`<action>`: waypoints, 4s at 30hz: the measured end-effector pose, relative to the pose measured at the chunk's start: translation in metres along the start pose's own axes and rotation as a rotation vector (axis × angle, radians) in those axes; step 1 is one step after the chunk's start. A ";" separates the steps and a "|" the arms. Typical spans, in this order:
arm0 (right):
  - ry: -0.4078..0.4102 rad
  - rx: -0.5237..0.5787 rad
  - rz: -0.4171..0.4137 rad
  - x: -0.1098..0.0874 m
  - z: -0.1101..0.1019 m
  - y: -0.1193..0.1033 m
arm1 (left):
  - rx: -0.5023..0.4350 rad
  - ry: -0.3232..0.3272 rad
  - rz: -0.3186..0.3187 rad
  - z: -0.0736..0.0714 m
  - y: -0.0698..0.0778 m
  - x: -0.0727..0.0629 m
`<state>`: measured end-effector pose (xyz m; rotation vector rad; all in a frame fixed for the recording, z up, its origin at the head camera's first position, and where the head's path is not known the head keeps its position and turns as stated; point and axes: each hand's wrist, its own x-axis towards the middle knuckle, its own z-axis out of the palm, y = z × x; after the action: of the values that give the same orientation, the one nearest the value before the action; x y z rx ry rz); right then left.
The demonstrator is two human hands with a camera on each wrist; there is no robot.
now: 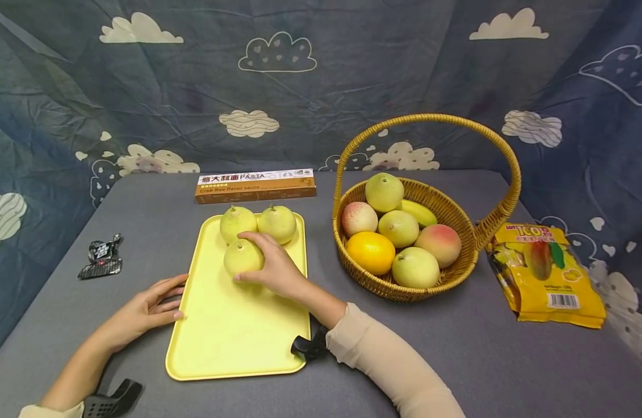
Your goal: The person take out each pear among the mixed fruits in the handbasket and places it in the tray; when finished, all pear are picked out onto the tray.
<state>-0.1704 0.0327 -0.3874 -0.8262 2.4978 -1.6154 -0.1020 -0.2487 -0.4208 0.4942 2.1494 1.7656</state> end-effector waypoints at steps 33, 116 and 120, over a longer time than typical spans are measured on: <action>-0.087 0.025 -0.058 -0.009 -0.018 -0.016 | -0.008 0.003 0.020 0.000 -0.001 -0.001; 0.248 -0.185 0.351 -0.014 -0.233 0.055 | -0.002 -0.003 0.001 0.000 0.000 -0.001; 0.290 -0.183 0.361 -0.017 -0.234 0.044 | 0.000 -0.005 -0.008 0.000 0.001 -0.001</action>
<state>-0.2491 0.2485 -0.3237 -0.1342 2.8101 -1.4874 -0.1012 -0.2487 -0.4198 0.4886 2.1450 1.7578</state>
